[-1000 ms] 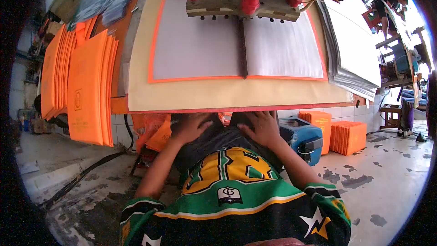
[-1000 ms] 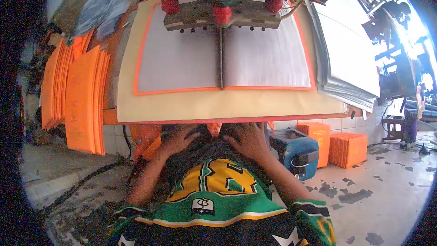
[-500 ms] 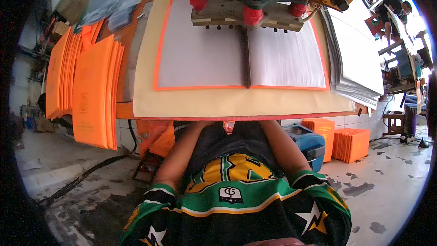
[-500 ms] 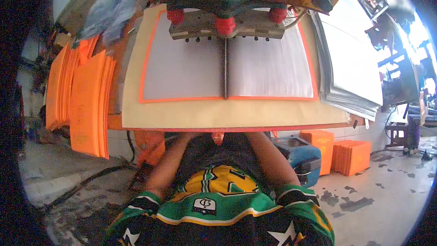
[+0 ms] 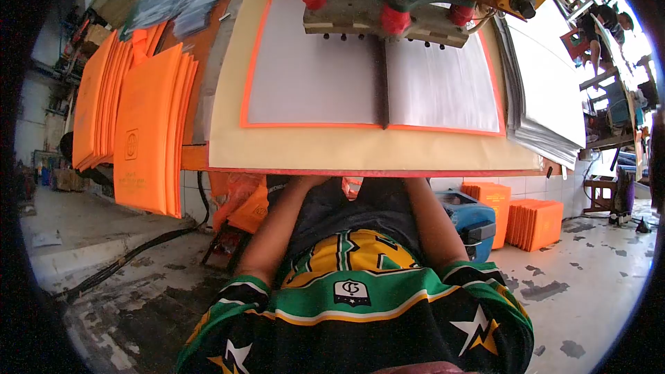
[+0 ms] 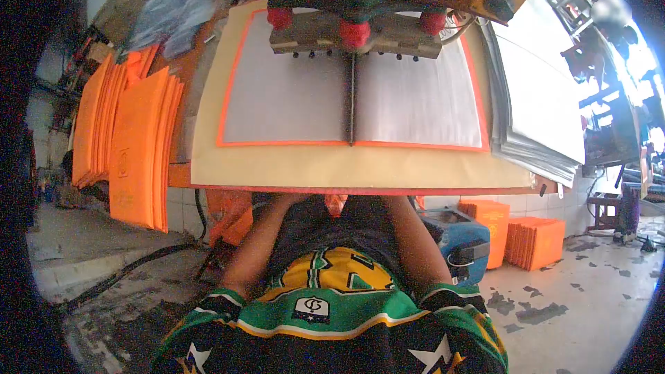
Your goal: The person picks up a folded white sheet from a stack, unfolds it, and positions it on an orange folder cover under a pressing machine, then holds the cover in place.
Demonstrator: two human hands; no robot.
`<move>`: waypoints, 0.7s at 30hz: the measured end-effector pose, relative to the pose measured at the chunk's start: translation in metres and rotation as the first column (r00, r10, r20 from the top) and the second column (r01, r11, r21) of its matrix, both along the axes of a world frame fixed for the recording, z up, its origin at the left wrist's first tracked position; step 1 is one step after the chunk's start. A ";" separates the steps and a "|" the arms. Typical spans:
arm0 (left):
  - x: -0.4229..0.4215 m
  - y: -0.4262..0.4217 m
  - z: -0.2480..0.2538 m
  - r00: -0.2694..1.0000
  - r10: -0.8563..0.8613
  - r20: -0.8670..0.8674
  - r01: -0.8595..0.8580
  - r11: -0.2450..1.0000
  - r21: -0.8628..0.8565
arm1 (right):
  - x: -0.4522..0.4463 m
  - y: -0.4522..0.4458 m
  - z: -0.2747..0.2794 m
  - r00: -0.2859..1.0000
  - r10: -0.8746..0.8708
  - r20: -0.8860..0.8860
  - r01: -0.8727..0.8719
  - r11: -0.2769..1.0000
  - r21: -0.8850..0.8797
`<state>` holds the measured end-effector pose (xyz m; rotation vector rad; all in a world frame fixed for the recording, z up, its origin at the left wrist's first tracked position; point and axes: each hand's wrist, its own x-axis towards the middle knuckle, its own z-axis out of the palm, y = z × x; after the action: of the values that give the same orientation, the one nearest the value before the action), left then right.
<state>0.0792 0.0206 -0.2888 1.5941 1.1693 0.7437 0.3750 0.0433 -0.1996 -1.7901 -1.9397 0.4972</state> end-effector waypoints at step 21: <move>0.009 -0.004 0.017 0.970 -0.008 -0.242 0.068 0.968 0.240 | -0.001 0.001 0.010 1.000 -0.009 0.012 0.009 0.999 -0.032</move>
<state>0.0883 0.0165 -0.2722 1.9533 1.2510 0.7069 0.3740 0.0443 -0.1891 -1.8249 -1.9412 0.5182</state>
